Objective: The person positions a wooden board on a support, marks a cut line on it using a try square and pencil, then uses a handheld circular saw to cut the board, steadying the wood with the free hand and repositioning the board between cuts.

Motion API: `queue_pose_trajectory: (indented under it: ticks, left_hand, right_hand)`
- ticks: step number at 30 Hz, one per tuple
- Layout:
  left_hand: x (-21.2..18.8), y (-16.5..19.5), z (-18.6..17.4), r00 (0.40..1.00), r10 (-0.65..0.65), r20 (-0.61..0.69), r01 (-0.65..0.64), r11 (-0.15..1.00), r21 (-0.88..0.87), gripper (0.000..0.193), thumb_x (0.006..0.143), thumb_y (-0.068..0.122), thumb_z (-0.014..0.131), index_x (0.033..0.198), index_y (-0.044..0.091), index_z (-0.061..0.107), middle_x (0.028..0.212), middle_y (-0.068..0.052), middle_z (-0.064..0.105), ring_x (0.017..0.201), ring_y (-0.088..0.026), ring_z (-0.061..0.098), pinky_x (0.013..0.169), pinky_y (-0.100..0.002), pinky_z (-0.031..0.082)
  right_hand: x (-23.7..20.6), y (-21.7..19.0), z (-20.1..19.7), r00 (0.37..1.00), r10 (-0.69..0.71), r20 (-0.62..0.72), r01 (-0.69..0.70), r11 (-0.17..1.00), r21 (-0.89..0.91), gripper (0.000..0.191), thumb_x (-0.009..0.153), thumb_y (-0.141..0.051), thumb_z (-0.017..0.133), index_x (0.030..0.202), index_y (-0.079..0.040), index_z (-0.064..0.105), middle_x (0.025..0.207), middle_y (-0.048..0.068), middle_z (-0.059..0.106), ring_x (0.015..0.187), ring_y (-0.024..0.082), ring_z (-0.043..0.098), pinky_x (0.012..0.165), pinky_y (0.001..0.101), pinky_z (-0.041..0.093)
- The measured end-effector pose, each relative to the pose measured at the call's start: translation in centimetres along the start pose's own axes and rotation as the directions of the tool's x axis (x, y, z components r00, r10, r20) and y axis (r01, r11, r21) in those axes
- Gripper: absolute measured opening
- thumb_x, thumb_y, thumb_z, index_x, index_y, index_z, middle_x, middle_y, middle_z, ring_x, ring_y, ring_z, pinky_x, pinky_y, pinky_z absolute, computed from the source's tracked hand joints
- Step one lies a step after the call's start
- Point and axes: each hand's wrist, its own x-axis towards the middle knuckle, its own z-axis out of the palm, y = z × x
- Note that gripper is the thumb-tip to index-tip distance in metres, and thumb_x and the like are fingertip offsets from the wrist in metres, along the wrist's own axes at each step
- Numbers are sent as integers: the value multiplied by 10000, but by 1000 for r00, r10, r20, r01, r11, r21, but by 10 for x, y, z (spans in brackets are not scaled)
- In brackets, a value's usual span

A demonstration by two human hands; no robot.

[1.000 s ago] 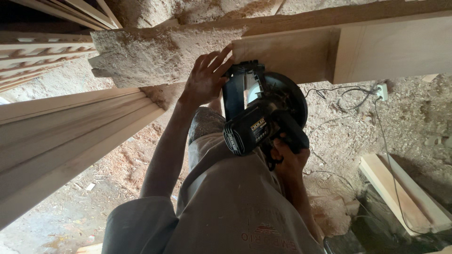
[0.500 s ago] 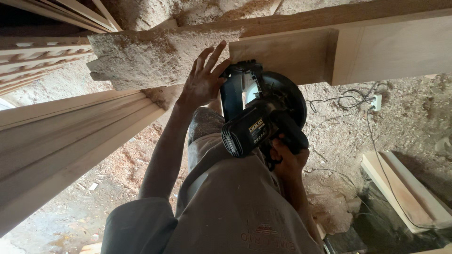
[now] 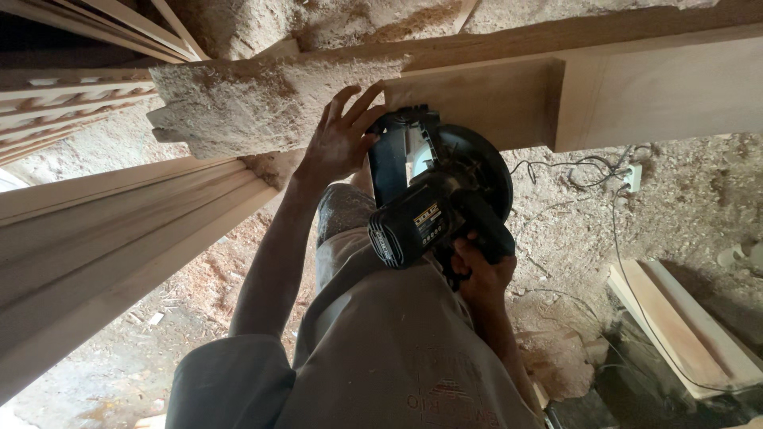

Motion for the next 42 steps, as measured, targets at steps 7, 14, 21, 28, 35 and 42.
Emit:
queue_pose_trajectory:
  ticks: [7,14,21,28,35,42]
  left_hand:
    - [5,-5,3,996,64,-56,-64,998,13,450,1002,208,723,1410,113,561,1598,-62,452,1412,-372,425,1188,-534,419]
    - [10,-4,-5,1000,-9,1,9,1000,-30,525,908,149,761,1400,100,583,1552,-58,507,1397,-361,439,1159,-519,426]
    - [14,-6,-12,999,26,-23,-26,999,-41,496,947,94,708,1428,93,588,1503,-74,564,1380,-330,482,1163,-506,436]
    - [21,-12,-11,999,9,-50,-13,995,-98,382,1099,264,536,1437,94,584,1452,-107,600,1341,-352,518,1160,-525,427]
    - [30,-22,-5,997,6,-78,-12,996,-89,376,1059,223,523,1405,99,605,1424,-97,615,1342,-345,531,1168,-520,430]
    - [40,-30,-11,989,69,-132,-74,997,-33,344,941,49,677,1283,30,639,1407,-99,630,1332,-342,525,1150,-515,444]
  right_hand:
    - [0,-4,3,999,-4,33,3,1000,22,204,853,135,658,986,-14,614,770,90,611,513,114,465,455,279,387]
    - [4,-4,7,1000,6,-1,-6,999,31,218,851,143,664,988,-19,618,751,86,596,511,124,467,469,288,397]
    - [8,-2,9,997,33,-64,-32,999,19,217,845,142,689,972,-24,629,770,89,620,506,121,467,464,285,395]
    - [12,-7,18,998,16,-63,-15,999,31,210,851,144,691,977,-17,643,799,102,647,521,119,480,468,276,393]
    - [20,-21,34,998,-8,-60,5,999,-49,204,858,145,686,977,-16,645,771,93,640,535,126,517,464,273,398]
    - [29,-27,49,1000,-18,-13,19,1000,15,213,858,148,675,982,-23,649,766,80,627,537,113,501,471,268,393]
